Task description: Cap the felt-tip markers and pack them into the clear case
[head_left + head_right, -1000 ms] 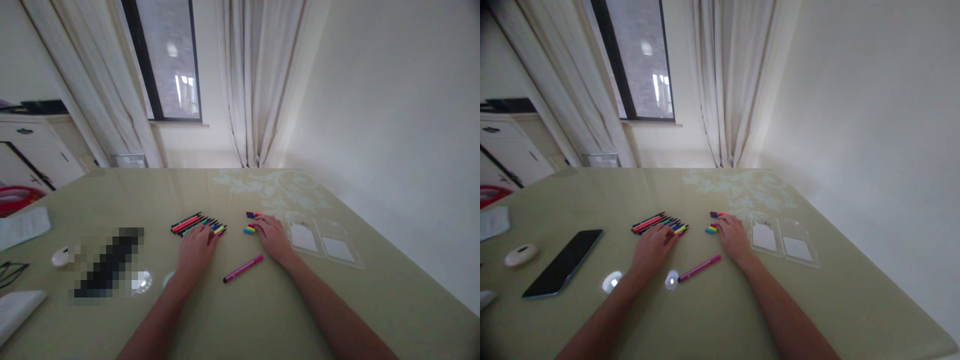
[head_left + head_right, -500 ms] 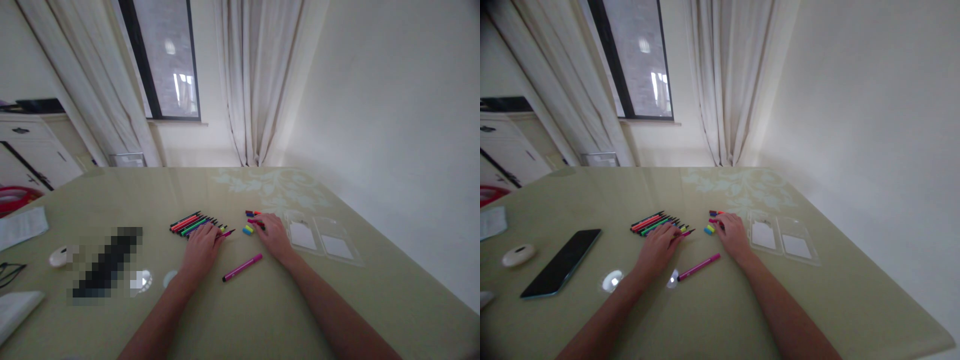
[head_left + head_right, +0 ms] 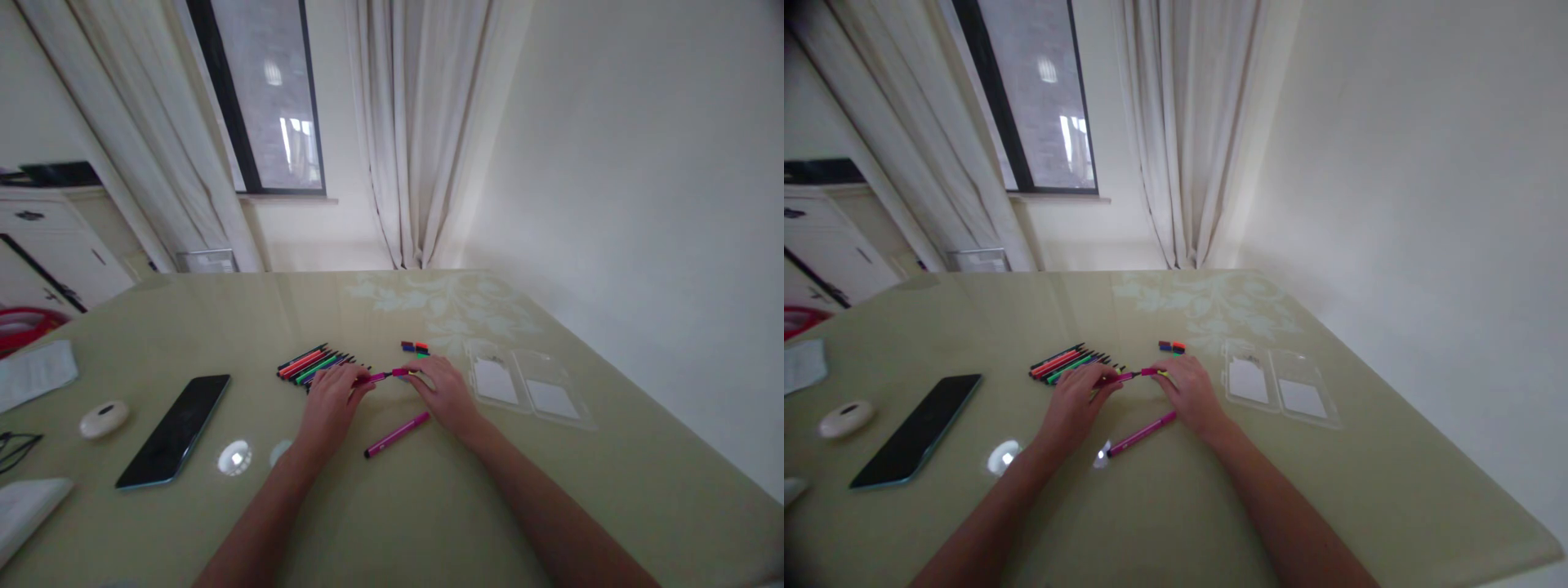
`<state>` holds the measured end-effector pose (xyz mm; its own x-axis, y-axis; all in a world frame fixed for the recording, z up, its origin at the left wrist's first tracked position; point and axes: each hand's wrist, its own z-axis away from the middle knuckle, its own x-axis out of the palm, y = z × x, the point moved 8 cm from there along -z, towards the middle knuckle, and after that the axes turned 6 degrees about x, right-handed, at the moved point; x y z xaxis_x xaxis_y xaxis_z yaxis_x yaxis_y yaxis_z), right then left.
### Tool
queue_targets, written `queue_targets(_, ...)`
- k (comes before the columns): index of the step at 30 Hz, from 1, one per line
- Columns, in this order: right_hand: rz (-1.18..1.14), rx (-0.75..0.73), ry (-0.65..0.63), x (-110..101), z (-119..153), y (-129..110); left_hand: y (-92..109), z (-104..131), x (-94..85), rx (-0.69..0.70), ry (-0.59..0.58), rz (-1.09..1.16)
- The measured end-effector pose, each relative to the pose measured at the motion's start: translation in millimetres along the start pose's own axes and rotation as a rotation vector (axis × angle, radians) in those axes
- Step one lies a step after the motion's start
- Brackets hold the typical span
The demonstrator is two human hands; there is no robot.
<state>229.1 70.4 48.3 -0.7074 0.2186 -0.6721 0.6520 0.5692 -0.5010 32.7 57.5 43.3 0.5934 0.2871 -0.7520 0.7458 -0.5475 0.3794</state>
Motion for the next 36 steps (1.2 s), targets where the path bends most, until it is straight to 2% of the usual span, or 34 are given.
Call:
queue_targets(6, -0.107, -0.040, -0.017, -0.3, 1.1, -10.4, 7.1, 2.1, 2.3, 0.060, 0.040, 0.106)
queue_targets(12, -0.220, -0.028, 0.005, -3.1, 1.7, -16.0, 4.8, 0.6, -2.6, 0.011, 0.081, 0.270)
queue_targets(15, -0.279, 0.046, 0.028, -5.8, -0.1, -13.7, 5.0, 0.4, -1.6, -0.025, 0.085, 0.302)
queue_targets(17, -0.311, 0.142, 0.033, -7.2, -2.0, -6.1, 8.1, 0.7, 4.9, -0.048, 0.022, 0.323)
queue_targets(19, -0.316, 0.223, 0.042, -8.4, -3.4, 4.3, 16.3, 2.0, 14.9, -0.031, -0.105, 0.311)
queue_targets(23, -0.130, 0.226, 0.062, -7.1, -5.2, 22.6, 30.4, 8.6, 29.3, 0.018, -0.309, 0.247)
queue_targets(26, 0.059, 0.210, -0.001, 3.8, -4.8, 33.5, 34.1, 13.0, 34.8, 0.023, -0.361, 0.270)
queue_targets(30, 0.173, 0.204, -0.043, 11.6, -3.2, 37.3, 32.1, 13.8, 39.8, 0.024, -0.404, 0.292)
queue_targets(32, 0.210, 0.198, -0.057, 12.8, -2.7, 35.9, 22.0, 10.4, 35.7, -0.023, -0.371, 0.244)
queue_targets(36, 0.259, 0.220, -0.082, 14.6, -2.2, 35.7, -12.6, 3.9, 9.1, -0.181, -0.157, -0.028)
